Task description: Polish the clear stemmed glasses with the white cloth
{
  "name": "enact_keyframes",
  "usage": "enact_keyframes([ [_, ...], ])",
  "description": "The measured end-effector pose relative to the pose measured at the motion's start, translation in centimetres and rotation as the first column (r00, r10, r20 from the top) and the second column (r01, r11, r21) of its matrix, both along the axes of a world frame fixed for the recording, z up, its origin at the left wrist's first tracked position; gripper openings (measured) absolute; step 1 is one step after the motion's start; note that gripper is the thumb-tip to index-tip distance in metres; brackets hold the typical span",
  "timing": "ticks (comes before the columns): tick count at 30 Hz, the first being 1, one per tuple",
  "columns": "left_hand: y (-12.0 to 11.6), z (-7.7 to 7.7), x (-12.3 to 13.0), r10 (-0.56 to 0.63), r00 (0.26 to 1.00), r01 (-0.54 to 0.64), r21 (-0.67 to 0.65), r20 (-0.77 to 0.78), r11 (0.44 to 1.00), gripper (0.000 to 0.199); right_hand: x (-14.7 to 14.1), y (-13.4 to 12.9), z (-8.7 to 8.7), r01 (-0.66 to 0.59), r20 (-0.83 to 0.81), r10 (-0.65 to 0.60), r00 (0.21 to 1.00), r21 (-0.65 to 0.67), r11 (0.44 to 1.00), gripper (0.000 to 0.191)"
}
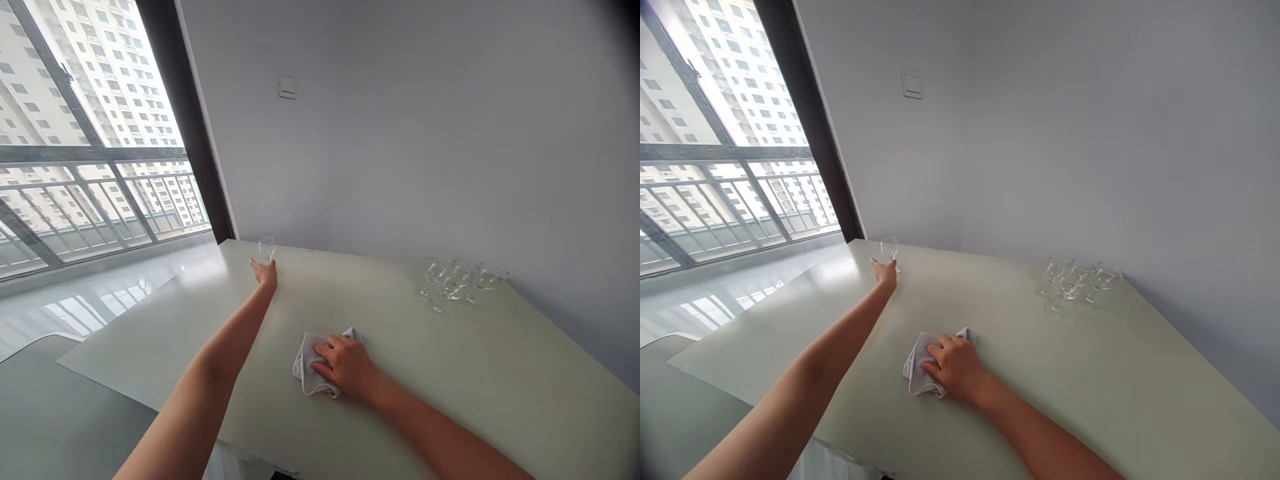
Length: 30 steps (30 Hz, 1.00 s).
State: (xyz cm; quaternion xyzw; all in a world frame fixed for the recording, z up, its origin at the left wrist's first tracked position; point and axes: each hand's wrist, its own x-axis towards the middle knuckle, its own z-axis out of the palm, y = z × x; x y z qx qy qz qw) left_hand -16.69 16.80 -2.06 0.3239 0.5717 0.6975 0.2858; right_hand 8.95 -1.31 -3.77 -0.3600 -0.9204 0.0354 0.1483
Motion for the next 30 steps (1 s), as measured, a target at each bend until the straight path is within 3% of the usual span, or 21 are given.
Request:
enact_keyframes([
  [3, 1.4, -0.2, -1.1, 0.074, 0.995, -0.078, -0.070, -0.066, 0.994, 0.085, 0.0, 0.1, 0.0, 0.000, 0.003, 0.000, 1.000, -0.003, 1.000, 0.031],
  [5, 2.0, -0.5, -1.3, 0.062, 0.992, -0.073, -0.097, -0.108, 0.993, 0.082, 0.0, 0.0, 0.0, 0.009, 0.019, -0.010, 1.000, 0.027, 1.000, 0.024],
  [9, 2.0, -1.0, -0.6, 0.013, 0.981, -0.035, -0.113, -0.193, 0.993, 0.057, -0.2, -0.5, -0.5, -0.001, 0.053, -0.007, 0.999, 0.139, 0.990, 0.015],
  [11, 1.3, -1.0, 0.4, -0.018, 0.971, -0.008, -0.106, -0.240, 0.994, 0.043, -0.2, -0.6, -0.7, -0.028, -0.006, 0.029, 1.000, 0.141, 0.990, 0.019],
  [13, 0.0, -0.8, 2.0, -0.062, 0.954, 0.039, -0.084, -0.293, 0.996, 0.038, -0.1, -0.2, -0.7, -0.022, -0.195, 0.032, 0.980, 0.050, 0.999, 0.019],
  [15, -1.8, -0.5, 4.0, -0.119, 0.930, 0.106, -0.055, -0.347, 0.993, 0.037, 0.3, 0.8, -0.3, 0.009, -0.487, -0.089, 0.869, -0.165, 0.986, 0.017],
  [17, -3.8, -0.1, 6.1, -0.176, 0.905, 0.179, -0.029, -0.387, 0.983, 0.038, 1.0, 2.3, 0.5, -0.027, -0.731, -0.322, 0.602, -0.422, 0.906, 0.015],
  [20, -6.9, 0.6, 9.0, -0.218, 0.851, 0.251, 0.007, -0.477, 0.968, 0.040, 2.7, 4.9, 1.9, -0.241, -0.805, -0.578, 0.131, -0.591, 0.769, 0.010],
  [22, -8.7, 0.9, 10.5, -0.201, 0.778, 0.269, 0.026, -0.595, 0.963, 0.043, 3.9, 6.1, 2.8, -0.358, -0.775, -0.629, -0.053, -0.574, 0.737, 0.011],
  [24, -10.2, 1.0, 11.7, -0.168, 0.681, 0.269, 0.030, -0.713, 0.963, 0.047, 4.8, 6.7, 3.8, -0.412, -0.748, -0.647, -0.147, -0.548, 0.728, 0.013],
  [26, -11.3, 0.6, 12.5, -0.131, 0.605, 0.248, 0.030, -0.786, 0.968, 0.049, 5.3, 6.6, 4.7, -0.418, -0.737, -0.649, -0.188, -0.538, 0.732, 0.013],
  [28, -12.1, -0.1, 13.0, -0.078, 0.557, 0.204, 0.046, -0.827, 0.978, 0.049, 5.1, 5.8, 5.5, -0.397, -0.740, -0.647, -0.186, -0.546, 0.738, 0.013],
  [30, -12.7, -1.0, 13.3, -0.033, 0.521, 0.168, 0.065, -0.853, 0.984, 0.050, 4.4, 4.7, 6.0, -0.359, -0.762, -0.633, -0.135, -0.558, 0.748, 0.012],
])
